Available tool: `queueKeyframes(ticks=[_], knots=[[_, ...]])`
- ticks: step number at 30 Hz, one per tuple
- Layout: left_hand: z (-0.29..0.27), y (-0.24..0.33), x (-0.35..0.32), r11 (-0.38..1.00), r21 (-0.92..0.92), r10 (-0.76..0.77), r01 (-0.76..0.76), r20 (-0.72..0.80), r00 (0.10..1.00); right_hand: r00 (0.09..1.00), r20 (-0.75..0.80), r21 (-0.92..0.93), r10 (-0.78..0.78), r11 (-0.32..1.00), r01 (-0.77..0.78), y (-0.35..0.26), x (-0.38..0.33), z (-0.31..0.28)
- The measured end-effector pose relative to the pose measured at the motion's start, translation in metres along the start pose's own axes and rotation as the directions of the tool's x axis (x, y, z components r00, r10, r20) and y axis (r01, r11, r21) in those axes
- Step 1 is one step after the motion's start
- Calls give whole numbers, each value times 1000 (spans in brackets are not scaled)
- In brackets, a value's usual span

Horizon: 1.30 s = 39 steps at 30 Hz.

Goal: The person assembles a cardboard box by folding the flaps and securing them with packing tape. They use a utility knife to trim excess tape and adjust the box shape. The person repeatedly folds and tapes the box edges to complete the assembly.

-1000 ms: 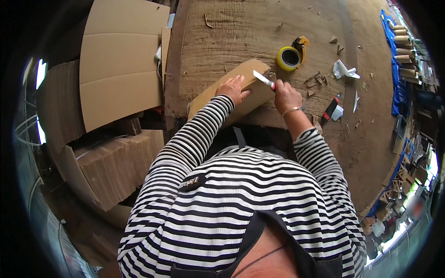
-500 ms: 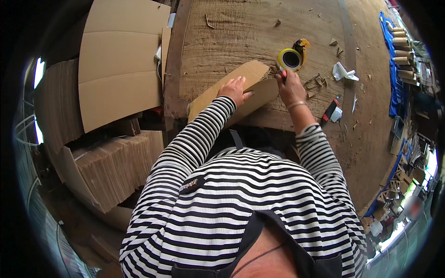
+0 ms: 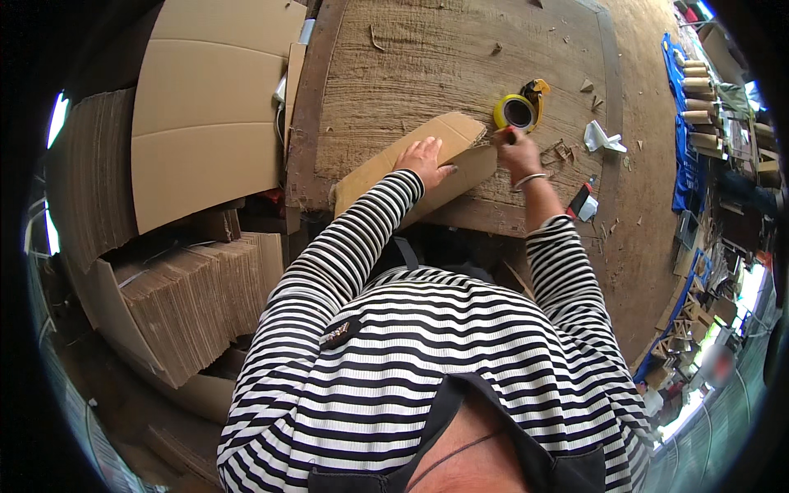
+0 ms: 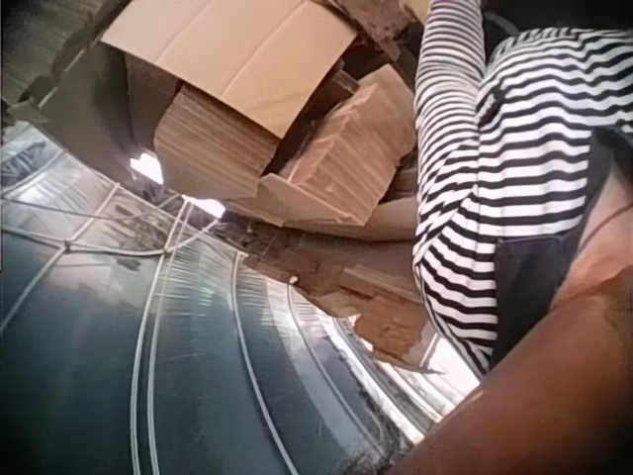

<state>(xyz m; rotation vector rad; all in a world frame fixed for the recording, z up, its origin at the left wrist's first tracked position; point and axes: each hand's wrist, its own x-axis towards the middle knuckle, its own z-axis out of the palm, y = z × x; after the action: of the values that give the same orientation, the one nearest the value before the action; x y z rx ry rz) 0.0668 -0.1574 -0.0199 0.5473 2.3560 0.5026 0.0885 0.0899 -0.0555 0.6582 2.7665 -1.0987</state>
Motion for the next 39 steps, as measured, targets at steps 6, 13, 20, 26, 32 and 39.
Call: queueKeyframes(ticks=[6, 13, 20, 26, 32, 39], knots=[[7, -25, 0, 979, -169, 118, -111, 33, 992, 720, -204, 521, 664, 696, -494, 41, 20, -16], [63, -234, -44, 693, -575, -561, 434, -52, 826, 848, 264, 96, 460, 862, -498, -71, -2, -13], [93, -233, -70, -1, -954, -507, 301, 260, 822, 967, 152, -343, 204, 928, -142, -74, -25, -11], [11, -187, -127, -117, -957, -596, -267, -147, 789, 995, -43, 190, 91, 978, -82, -93, -97, -27], [4, -154, -161, 365, -899, -642, -240, -430, 635, 930, 117, 597, 349, 723, -347, -6, -101, 46], [17, -154, -137, 963, -214, -269, 166, -689, 673, 924, -143, 299, 355, 905, -302, 45, -120, 44]])
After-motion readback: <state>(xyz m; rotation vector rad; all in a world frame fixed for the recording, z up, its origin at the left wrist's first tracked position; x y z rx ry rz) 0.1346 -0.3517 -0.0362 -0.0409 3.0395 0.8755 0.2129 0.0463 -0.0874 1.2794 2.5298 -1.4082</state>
